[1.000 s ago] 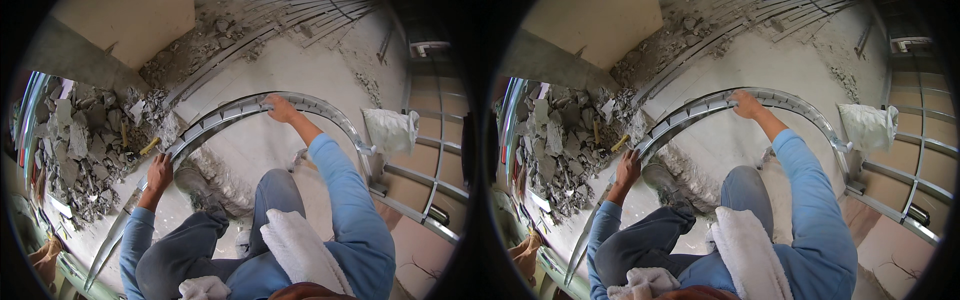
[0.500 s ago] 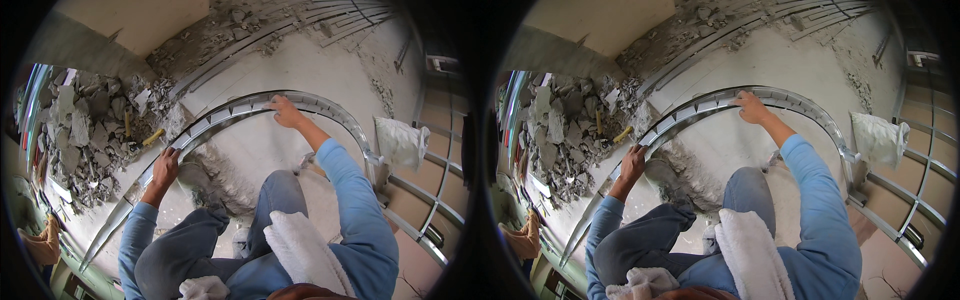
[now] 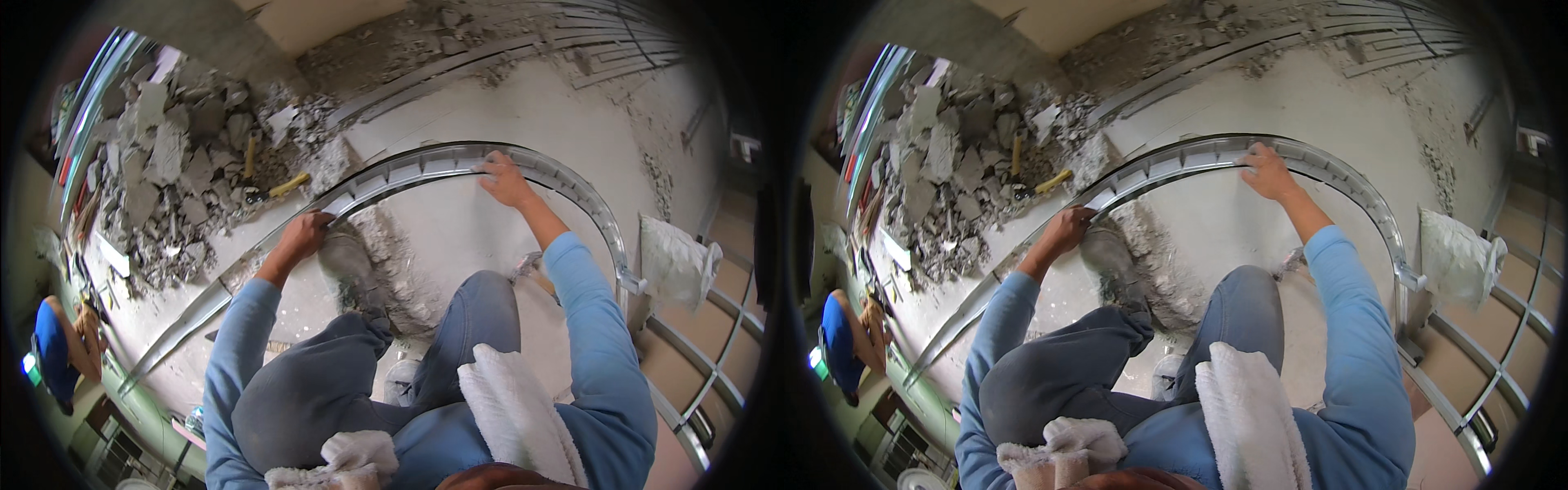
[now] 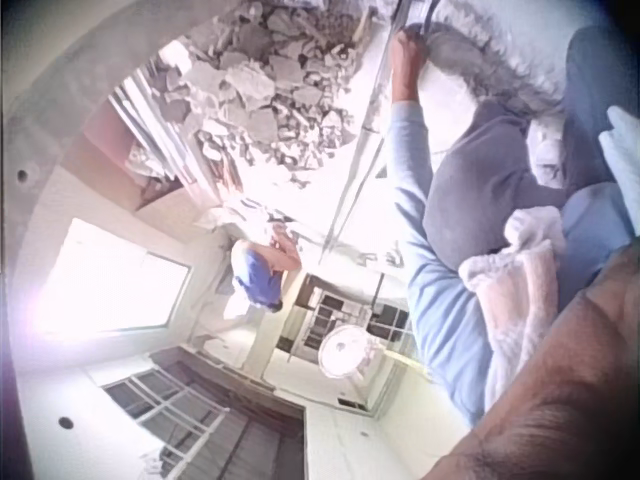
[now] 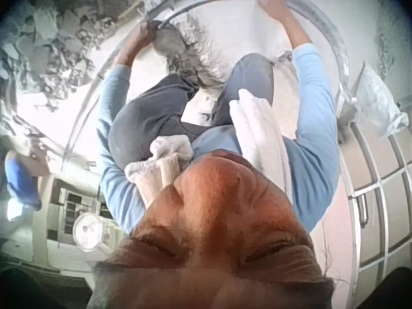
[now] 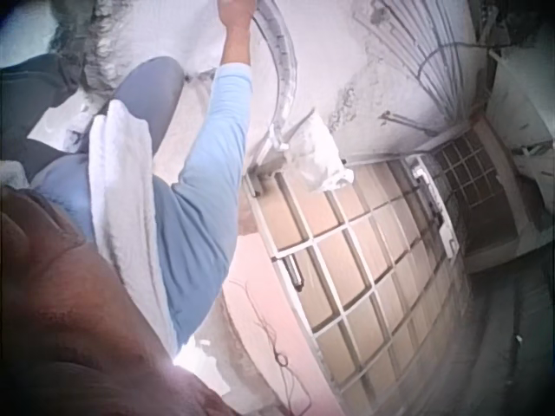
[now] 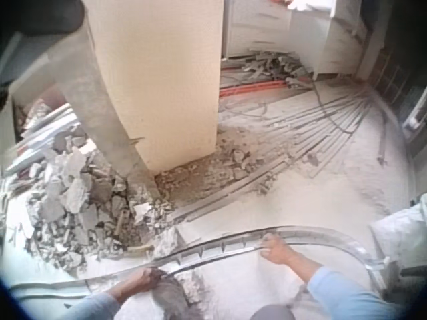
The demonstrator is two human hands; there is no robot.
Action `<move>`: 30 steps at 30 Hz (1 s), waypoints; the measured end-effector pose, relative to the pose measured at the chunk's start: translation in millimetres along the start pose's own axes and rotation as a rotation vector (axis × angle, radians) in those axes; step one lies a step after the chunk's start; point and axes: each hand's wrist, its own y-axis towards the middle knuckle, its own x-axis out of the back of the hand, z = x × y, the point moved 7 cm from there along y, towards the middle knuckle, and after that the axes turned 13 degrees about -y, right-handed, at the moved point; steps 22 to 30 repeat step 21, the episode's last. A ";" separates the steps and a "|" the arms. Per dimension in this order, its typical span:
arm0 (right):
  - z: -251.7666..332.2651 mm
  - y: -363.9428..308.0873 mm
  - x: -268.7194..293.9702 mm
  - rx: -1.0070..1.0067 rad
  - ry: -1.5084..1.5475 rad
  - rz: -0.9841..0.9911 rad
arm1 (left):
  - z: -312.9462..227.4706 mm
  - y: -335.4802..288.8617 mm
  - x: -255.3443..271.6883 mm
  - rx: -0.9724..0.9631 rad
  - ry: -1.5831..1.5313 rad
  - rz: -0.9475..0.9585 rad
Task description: The person kneels on the floor and positions a curved metal trim strip along a circular floor opening. They use tin snips to cut the metal strip to length and then adjust its placement to fit the curve.
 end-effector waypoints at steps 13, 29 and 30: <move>-1.3 12.1 -1.2 -0.020 -0.093 0.108 | 21.2 2.6 -1.9 0.073 -0.036 0.064; -8.8 17.4 -14.4 -0.064 -0.022 0.246 | 63.9 -37.8 14.8 0.213 0.115 0.042; -8.8 17.4 -14.4 -0.064 -0.022 0.246 | 63.9 -37.8 14.8 0.213 0.115 0.042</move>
